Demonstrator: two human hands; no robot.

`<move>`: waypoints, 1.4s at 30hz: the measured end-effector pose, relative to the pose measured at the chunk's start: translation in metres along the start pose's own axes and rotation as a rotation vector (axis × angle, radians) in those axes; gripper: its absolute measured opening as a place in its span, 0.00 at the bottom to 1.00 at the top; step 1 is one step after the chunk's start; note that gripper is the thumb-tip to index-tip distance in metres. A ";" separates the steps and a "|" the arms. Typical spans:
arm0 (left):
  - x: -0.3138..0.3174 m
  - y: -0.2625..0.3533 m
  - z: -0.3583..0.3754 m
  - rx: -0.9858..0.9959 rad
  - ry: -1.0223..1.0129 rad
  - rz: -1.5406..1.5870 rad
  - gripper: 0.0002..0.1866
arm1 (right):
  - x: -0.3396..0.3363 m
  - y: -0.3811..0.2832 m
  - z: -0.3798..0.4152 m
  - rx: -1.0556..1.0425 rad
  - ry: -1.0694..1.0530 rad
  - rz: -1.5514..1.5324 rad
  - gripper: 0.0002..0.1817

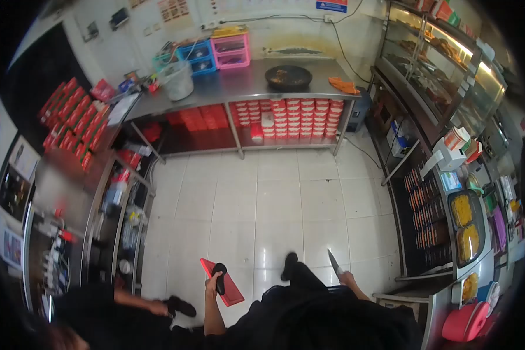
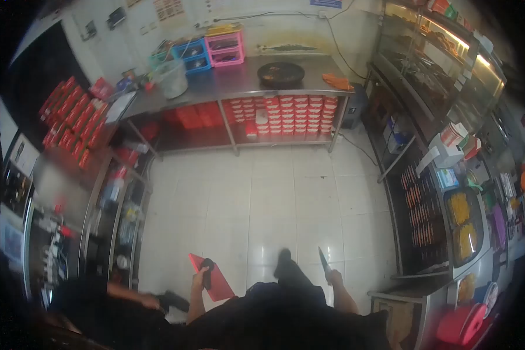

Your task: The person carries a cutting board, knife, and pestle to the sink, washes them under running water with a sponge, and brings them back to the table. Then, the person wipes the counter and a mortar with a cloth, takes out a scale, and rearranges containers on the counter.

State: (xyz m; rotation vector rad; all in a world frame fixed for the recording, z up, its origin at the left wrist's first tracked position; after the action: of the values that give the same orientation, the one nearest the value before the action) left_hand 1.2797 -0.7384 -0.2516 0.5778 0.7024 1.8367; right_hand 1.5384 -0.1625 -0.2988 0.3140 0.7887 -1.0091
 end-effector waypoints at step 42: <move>0.667 0.276 -0.374 -0.258 0.234 0.071 0.23 | -0.928 -0.518 -0.685 -0.264 0.661 -0.781 0.19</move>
State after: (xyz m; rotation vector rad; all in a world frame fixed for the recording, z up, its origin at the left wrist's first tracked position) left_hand 0.6174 -0.2674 -0.2817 0.2234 0.5895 2.0434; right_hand 0.5251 0.5506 -0.0480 0.0948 1.7100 -1.5284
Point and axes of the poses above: each hand's wrist, its own z-axis away from the middle knuckle, its own x-axis out of the palm, y = z × x, the point moved 10 cm from there along -z, towards the middle knuckle, and after that the axes turned 14 degrees about z, right-handed, at the moved point
